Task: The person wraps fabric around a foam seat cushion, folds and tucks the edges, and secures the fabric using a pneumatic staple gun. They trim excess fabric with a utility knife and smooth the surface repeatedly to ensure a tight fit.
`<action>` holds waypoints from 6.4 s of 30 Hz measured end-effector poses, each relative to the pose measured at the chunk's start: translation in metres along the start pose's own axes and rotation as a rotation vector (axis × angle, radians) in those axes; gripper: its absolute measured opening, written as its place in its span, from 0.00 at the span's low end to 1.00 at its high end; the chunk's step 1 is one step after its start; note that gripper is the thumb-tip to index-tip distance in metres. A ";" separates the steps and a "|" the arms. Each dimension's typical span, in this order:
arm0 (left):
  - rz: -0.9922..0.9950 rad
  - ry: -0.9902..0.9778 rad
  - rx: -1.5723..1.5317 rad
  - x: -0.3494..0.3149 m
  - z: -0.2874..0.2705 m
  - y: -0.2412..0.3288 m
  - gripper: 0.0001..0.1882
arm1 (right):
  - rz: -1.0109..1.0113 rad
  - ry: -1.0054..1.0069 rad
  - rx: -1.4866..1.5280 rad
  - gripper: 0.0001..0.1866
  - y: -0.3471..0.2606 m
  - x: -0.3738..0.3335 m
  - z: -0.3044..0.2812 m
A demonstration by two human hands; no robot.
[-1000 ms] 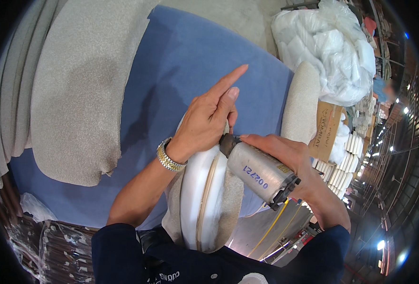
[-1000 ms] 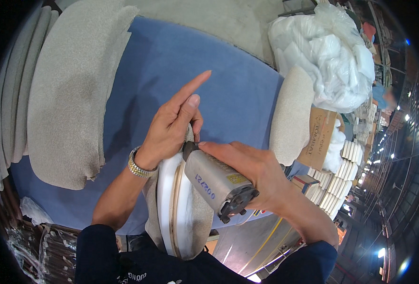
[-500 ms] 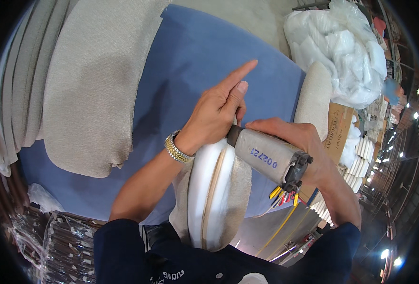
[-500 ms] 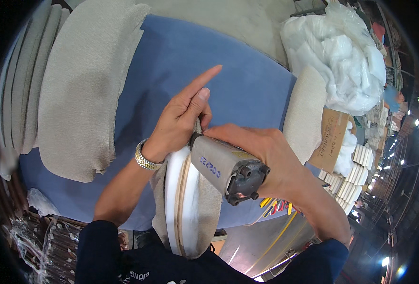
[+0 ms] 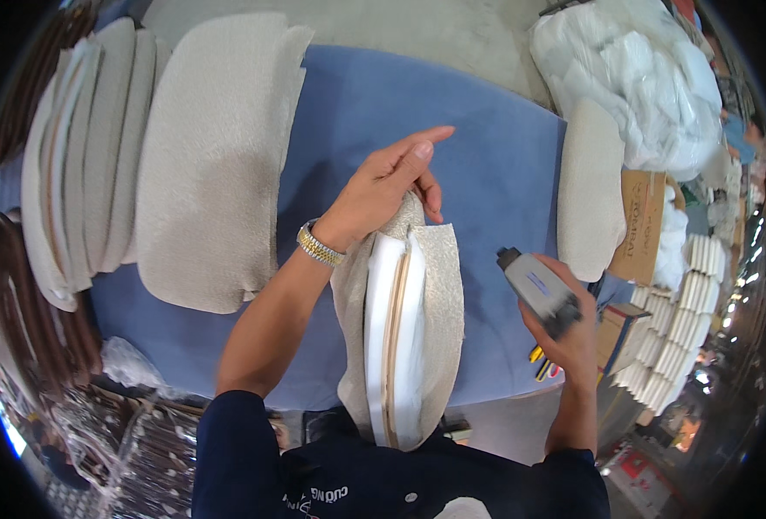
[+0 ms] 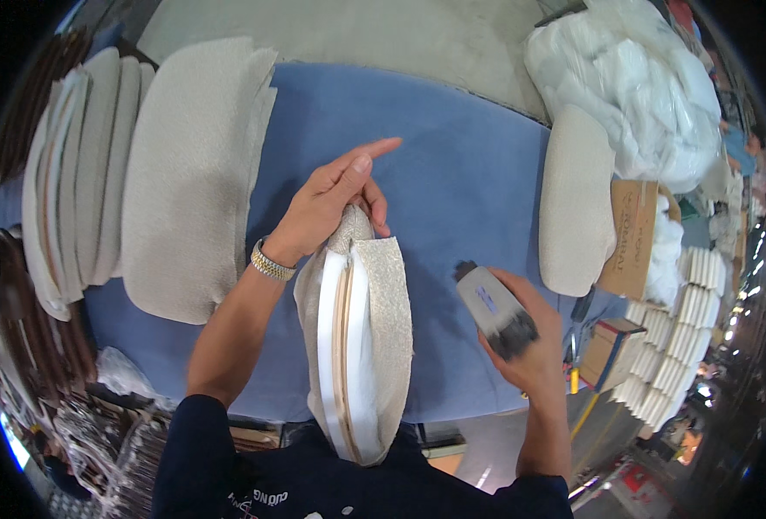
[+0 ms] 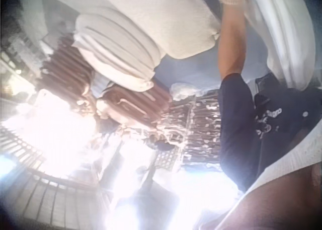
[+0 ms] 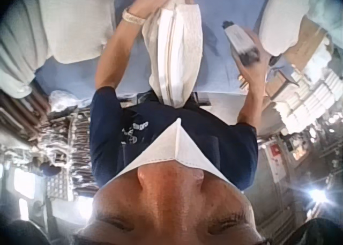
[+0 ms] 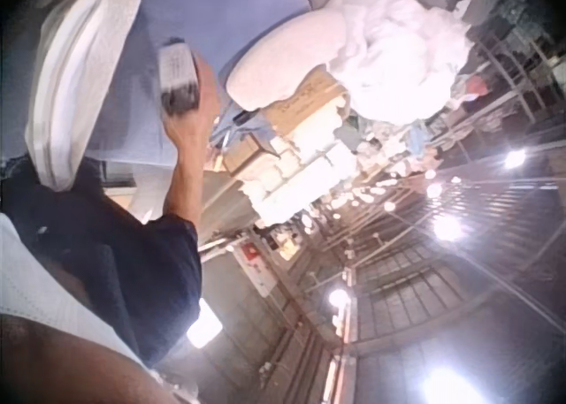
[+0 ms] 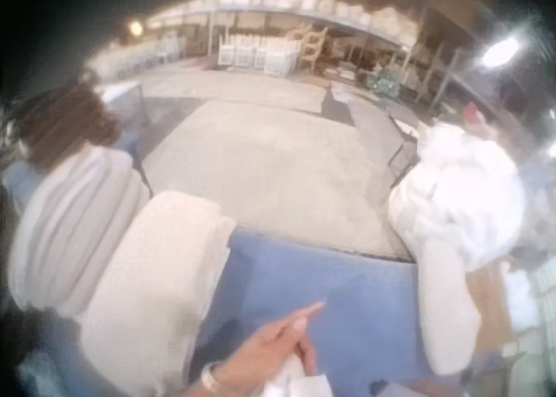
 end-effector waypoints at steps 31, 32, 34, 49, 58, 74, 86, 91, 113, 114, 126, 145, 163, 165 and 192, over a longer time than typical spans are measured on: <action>0.378 0.059 -0.091 -0.252 0.133 0.069 0.39 | -0.759 0.391 0.944 0.25 -0.126 -0.169 0.117; 0.362 0.043 -0.117 -0.261 0.134 0.068 0.39 | -0.619 0.360 1.110 0.25 -0.127 -0.171 0.109; 0.371 0.038 -0.081 -0.270 0.137 0.062 0.38 | -0.679 0.620 0.964 0.30 -0.142 -0.162 0.067; 0.693 -0.126 0.413 -0.380 0.192 0.001 0.38 | -0.409 0.556 1.118 0.43 -0.183 -0.246 0.110; 0.732 -0.243 0.570 -0.400 0.157 0.012 0.45 | -0.550 0.555 1.169 0.53 -0.218 -0.257 0.125; 0.329 0.243 0.327 -0.506 0.037 0.003 0.63 | -0.326 0.462 0.547 0.38 -0.202 -0.207 0.287; 0.209 0.759 -0.087 -0.646 -0.077 -0.080 0.41 | 0.346 0.298 0.311 0.35 -0.078 -0.171 0.371; 0.222 0.606 0.140 -0.654 -0.049 -0.101 0.44 | 0.520 0.172 0.938 0.39 -0.027 -0.119 0.344; -0.271 0.477 0.542 -0.554 -0.116 -0.121 0.24 | 0.239 0.114 0.155 0.19 0.024 -0.217 0.187; -0.174 0.521 0.704 -0.542 -0.123 -0.131 0.25 | 0.183 0.035 0.027 0.18 0.018 -0.211 0.180; -0.078 0.599 0.442 -0.434 -0.092 -0.142 0.25 | -0.595 -0.732 -0.311 0.27 -0.093 -0.066 0.272; -0.222 0.394 0.894 -0.369 -0.038 -0.139 0.22 | -0.367 -0.386 -0.335 0.28 -0.119 -0.117 0.284; -0.423 0.274 1.315 -0.317 -0.069 -0.137 0.19 | -0.418 -0.538 -0.447 0.28 -0.112 -0.056 0.322; -0.384 0.298 1.343 -0.325 -0.063 -0.148 0.19 | -0.407 -0.528 -0.440 0.28 -0.109 -0.051 0.325; -0.141 0.158 1.430 -0.310 -0.104 -0.154 0.19 | -0.128 -0.565 0.000 0.23 0.001 -0.046 0.196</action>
Point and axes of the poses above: each hand's wrist, its own x-axis towards the middle knuckle, its own z-axis out of the palm, y = z × x, the point moved 1 cm from there along x, towards the middle knuckle, and after that the axes turned 10 degrees about -x, right-handed, at the moved point
